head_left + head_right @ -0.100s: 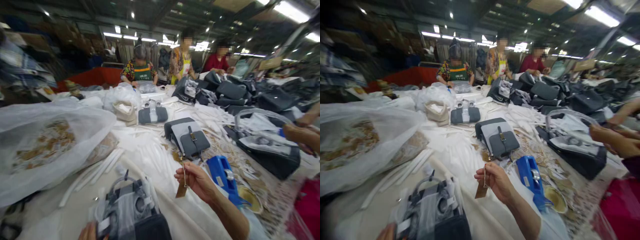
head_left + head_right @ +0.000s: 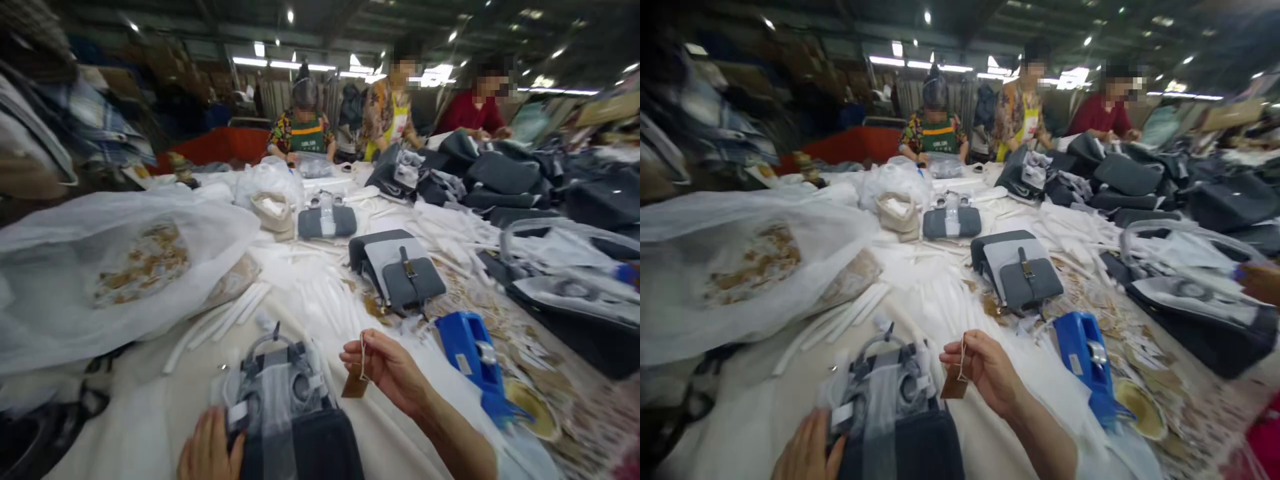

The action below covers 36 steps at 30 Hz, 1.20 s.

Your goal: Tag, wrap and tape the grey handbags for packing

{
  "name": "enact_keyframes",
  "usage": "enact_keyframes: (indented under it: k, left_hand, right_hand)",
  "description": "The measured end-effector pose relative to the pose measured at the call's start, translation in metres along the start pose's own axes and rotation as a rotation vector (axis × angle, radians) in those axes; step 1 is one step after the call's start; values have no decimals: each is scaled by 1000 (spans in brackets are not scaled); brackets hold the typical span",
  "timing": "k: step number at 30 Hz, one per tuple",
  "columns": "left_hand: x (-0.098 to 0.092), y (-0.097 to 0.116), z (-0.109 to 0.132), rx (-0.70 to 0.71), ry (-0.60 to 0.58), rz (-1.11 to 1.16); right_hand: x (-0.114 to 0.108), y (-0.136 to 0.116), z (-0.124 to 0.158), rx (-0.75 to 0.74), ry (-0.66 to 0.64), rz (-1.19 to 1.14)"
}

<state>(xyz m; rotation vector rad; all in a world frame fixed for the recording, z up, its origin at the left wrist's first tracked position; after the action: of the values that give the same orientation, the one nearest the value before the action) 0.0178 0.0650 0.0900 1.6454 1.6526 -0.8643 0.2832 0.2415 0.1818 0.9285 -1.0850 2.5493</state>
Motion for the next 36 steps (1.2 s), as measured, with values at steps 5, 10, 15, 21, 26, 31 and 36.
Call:
enact_keyframes:
  k: [5, 10, 15, 21, 26, 31, 36]
  left_hand:
    - [-27, 29, -27, 155, 17, -37]
    - [-27, 31, -24, 238, -45, 106]
    - [-37, 33, -34, 257, -29, 181]
    - [-65, 41, -69, -58, 87, 548]
    - [-10, 55, -66, -1118, -80, 1434]
    - [7, 116, -78, -1303, -322, 2136]
    - [-4, 136, -80, -1023, -369, 2121]
  right_hand:
    - [36, 58, -19, 115, -84, -103]
    - [41, 95, -40, 221, -26, -226]
    - [43, 111, -49, 287, -2, -284]
    - [49, 119, -46, 330, 13, -321]
    - [59, 110, -37, 339, -30, -392]
    - [58, 91, -29, 314, -76, -454]
    - [40, 75, -27, 232, 32, -510]
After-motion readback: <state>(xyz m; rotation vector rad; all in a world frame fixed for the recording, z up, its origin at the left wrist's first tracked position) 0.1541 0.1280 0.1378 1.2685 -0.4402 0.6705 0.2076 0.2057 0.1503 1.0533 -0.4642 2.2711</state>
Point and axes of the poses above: each hand's wrist, its own z-axis away from the middle knuckle, its own x-axis out of the palm, y = z × x, the point moved 8 cm from there along -z, towards the middle knuckle, and after that the axes turned 8 degrees about x, right-handed, at the moved point
